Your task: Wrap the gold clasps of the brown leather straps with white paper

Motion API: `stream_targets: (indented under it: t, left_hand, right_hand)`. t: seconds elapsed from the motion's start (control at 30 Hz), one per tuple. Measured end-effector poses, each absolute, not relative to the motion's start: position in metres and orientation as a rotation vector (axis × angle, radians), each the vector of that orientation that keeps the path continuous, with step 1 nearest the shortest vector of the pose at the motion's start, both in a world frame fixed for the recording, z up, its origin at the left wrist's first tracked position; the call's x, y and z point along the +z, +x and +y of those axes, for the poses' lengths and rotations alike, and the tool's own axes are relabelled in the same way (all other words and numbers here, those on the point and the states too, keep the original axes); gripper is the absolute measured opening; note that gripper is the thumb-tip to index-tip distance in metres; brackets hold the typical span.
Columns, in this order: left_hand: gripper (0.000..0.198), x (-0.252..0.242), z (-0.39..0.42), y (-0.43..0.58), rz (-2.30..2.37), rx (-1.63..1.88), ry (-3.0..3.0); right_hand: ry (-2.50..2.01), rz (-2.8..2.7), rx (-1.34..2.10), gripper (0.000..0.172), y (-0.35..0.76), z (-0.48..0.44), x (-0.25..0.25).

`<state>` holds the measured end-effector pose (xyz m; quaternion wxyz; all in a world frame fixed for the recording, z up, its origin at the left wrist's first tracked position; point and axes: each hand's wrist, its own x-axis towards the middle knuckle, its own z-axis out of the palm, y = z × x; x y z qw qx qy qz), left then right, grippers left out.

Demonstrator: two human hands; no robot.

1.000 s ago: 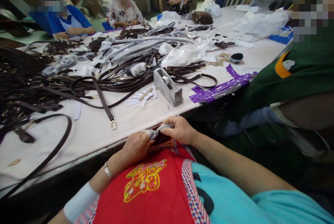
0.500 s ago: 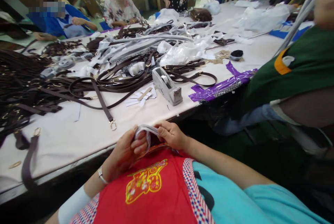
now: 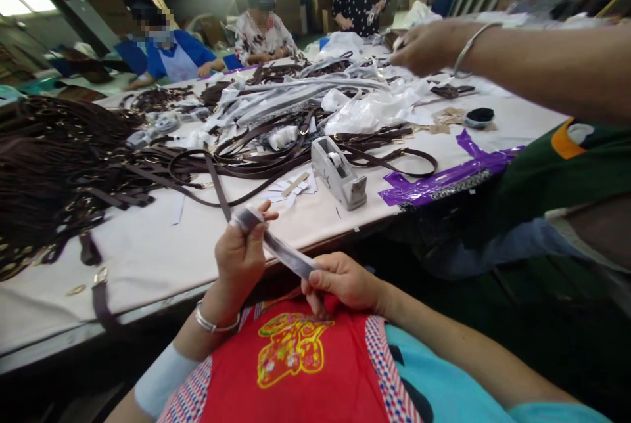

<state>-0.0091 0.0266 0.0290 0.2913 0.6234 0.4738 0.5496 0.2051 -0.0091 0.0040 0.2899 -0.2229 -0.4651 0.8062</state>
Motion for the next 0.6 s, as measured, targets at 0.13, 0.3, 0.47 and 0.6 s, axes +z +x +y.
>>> stream_targets:
  t: [0.13,0.3,0.47,0.6]
  left_hand:
    - [0.016,0.015,0.015,-0.010,1.142,0.742,2.348]
    - [0.023,0.023,-0.001,0.002,0.859,0.269,2.182]
    - [0.043,0.032,-0.012,0.012,0.621,0.439,1.330]
    - [0.040,0.043,-0.007,0.017,0.522,0.835,0.732]
  right_hand:
    - [-0.693,-1.129,1.986,0.037,0.226,0.003,0.020]
    - [-1.129,-1.661,1.411,0.025,0.246,0.024,0.020]
    - [-1.033,-1.814,1.399,0.043,0.229,0.019,-0.007]
    - [-0.978,-1.555,1.373,0.046,0.206,0.003,-0.018]
